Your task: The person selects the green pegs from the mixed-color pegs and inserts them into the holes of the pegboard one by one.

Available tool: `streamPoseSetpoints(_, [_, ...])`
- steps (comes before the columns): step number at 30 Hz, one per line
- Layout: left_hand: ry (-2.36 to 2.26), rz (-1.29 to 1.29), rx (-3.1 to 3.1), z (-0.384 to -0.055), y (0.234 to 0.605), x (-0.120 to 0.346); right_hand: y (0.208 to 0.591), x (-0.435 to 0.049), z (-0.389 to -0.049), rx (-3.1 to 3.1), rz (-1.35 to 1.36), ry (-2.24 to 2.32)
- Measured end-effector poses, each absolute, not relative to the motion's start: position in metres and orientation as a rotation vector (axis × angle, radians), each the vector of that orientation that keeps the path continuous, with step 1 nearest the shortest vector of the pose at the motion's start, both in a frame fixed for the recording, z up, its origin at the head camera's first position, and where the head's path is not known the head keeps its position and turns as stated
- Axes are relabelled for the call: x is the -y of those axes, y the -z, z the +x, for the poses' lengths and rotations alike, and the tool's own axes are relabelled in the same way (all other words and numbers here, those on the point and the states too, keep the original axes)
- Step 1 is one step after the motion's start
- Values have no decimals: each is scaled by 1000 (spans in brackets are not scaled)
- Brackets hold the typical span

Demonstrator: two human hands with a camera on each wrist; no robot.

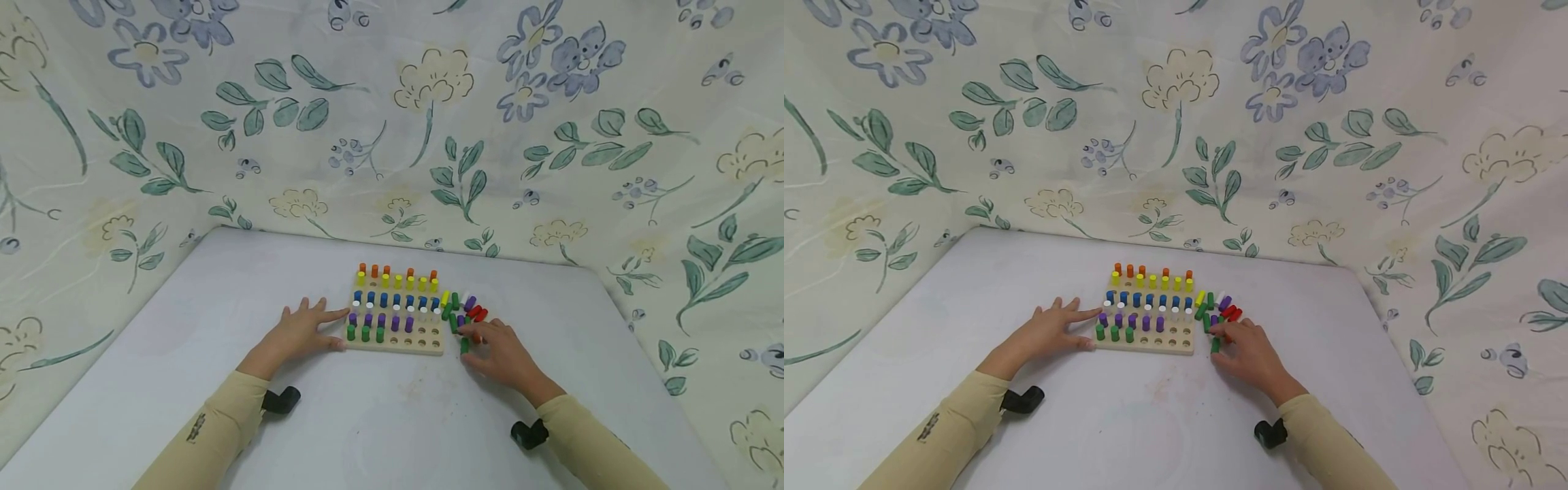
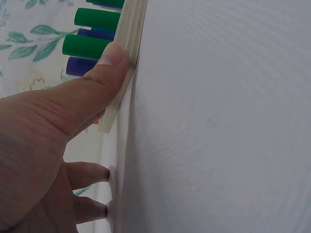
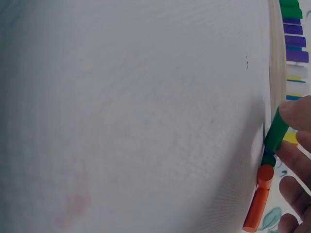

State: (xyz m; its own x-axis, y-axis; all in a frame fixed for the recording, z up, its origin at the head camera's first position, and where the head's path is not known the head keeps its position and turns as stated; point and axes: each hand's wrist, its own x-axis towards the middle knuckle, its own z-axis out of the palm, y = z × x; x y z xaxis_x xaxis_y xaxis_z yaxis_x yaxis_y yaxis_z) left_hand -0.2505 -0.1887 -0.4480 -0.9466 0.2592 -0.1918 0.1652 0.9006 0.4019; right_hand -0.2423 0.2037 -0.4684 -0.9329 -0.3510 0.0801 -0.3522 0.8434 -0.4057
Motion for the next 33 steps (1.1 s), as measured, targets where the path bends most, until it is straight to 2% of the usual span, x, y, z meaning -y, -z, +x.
streamPoseSetpoints(17, [-559,317,-2818,-251,450,190,469,-206,-244,2972,513,-955])
streamPoseSetpoints(33, [-557,338,-2828,-250,447,191,466,-202,-246,2948,374,-1012])
